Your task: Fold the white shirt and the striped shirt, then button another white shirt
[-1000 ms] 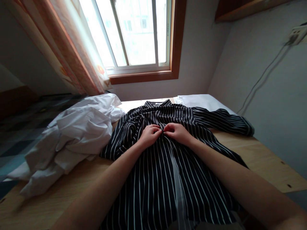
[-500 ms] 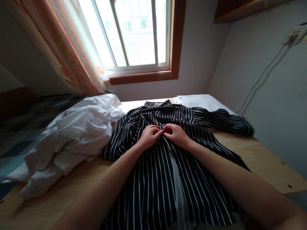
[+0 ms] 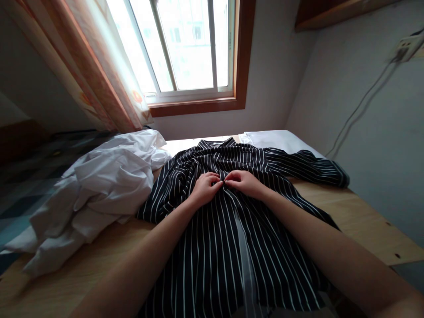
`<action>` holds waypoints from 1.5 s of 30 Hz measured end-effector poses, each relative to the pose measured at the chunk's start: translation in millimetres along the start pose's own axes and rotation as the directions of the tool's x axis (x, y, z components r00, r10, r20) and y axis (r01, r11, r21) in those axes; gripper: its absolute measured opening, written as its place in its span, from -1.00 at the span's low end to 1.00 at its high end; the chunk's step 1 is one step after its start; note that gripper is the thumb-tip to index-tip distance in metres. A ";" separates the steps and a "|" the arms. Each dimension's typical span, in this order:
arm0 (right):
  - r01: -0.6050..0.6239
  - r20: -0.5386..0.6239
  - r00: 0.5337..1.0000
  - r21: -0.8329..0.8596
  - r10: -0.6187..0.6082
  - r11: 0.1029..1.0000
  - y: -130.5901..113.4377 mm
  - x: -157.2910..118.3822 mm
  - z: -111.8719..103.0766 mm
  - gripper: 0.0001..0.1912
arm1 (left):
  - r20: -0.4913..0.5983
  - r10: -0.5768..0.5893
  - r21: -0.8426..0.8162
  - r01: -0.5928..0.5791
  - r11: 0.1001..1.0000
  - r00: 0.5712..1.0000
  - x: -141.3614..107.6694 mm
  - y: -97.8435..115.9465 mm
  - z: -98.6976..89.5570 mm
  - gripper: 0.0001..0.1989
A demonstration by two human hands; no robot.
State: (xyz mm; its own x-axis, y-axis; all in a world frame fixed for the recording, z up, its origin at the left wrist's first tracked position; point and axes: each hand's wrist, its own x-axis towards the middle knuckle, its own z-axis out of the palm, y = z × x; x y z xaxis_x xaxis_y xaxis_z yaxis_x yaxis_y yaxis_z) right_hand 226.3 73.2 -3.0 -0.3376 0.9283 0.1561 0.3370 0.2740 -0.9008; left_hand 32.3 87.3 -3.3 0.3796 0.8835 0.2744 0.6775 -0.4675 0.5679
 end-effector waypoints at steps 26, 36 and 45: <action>0.063 -0.034 0.994 -0.592 -0.103 0.803 -7.2 -2.3 11.6 -0.85 | -0.043 0.026 -0.026 -0.027 0.999 0.999 -1.9 3.1 2.4 -0.84; -0.009 -0.057 0.998 -0.420 -0.017 0.908 -2.3 4.6 6.7 -0.79 | -0.030 0.013 0.042 -0.011 0.999 0.999 -3.2 10.3 0.6 -0.86; 0.013 -0.071 0.997 -0.286 -0.035 0.958 4.0 6.3 4.8 -0.77 | -0.017 0.042 -0.010 -0.042 0.999 0.999 -3.5 7.7 -1.1 -0.91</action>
State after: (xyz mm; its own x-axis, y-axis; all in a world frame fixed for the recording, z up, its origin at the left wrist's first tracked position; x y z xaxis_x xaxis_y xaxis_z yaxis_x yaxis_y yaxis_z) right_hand 221.2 79.0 -7.5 -0.2859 0.9337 0.2155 0.5699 0.3464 -0.7451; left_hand 35.4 80.6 1.0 0.3973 0.8633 0.3111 0.6543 -0.5043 0.5636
